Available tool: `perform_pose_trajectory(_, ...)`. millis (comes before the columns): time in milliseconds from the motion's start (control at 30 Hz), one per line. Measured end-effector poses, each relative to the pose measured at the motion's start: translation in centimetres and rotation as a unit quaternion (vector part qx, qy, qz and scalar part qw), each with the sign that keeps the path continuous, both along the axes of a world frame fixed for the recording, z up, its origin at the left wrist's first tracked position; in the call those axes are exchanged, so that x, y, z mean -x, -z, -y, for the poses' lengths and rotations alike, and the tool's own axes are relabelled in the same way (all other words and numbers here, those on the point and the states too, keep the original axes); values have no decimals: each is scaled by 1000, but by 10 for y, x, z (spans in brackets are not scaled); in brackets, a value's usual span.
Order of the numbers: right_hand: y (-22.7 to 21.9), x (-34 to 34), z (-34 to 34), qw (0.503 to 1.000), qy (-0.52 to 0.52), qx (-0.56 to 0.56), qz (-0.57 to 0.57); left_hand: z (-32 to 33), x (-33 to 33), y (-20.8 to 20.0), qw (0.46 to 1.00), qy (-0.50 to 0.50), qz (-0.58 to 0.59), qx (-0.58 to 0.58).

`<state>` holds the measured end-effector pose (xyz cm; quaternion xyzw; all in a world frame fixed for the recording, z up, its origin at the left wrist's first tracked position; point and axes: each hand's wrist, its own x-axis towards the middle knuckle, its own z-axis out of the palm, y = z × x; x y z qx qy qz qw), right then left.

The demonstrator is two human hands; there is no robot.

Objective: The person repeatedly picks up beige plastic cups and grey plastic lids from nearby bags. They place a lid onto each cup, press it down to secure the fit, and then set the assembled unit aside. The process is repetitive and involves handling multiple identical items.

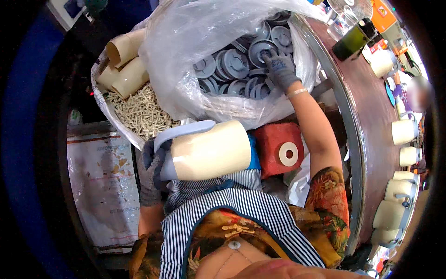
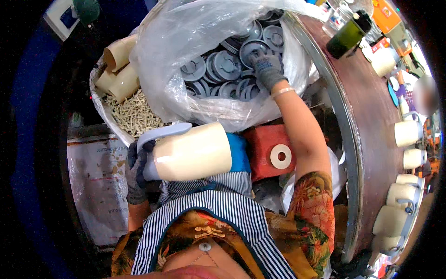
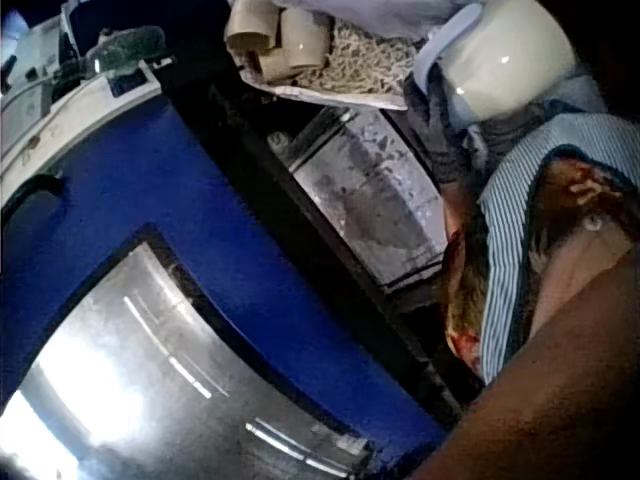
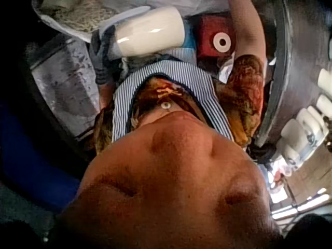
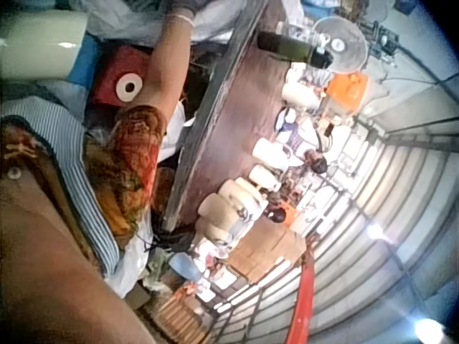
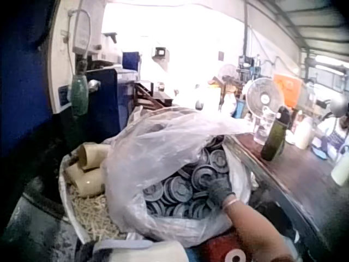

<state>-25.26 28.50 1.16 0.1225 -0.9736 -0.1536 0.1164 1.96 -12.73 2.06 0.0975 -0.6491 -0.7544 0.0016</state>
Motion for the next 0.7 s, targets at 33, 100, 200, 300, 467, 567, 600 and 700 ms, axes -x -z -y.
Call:
perform_pose_trajectory(33, 34, 29, -29, 996, 85, -7, -4, 3, 4, -2, 999, 28, -19, 32)
perform_pose_trajectory(100, 41, 52, -23, 988, 131, -51, 64, 15, -2, 8, 982, 24, -83, 170)
perform_pose_trajectory(200, -21, -10, 17, 994, -28, 76, -70, 20, -5, 4, 994, 1, -36, 99)
perform_pose_trajectory(300, -35, -64, 39, 884, -136, 441, -69, 21, -3, 10, 980, 7, -92, 177)
perform_pose_trajectory(467, 51, -129, 44, 986, -50, 159, -19, 17, -5, 11, 1000, -3, 13, 20)
perform_pose_trajectory(567, 45, -149, 57, 965, -261, 23, -28, 24, -23, 29, 958, 17, -158, 240)
perform_pose_trajectory(600, 50, -149, 53, 962, -267, 55, 24, 24, -27, 26, 936, 22, -185, 297)
perform_pose_trajectory(700, 49, -151, 49, 954, -269, 87, 98, 33, -37, 38, 921, 6, -216, 324)
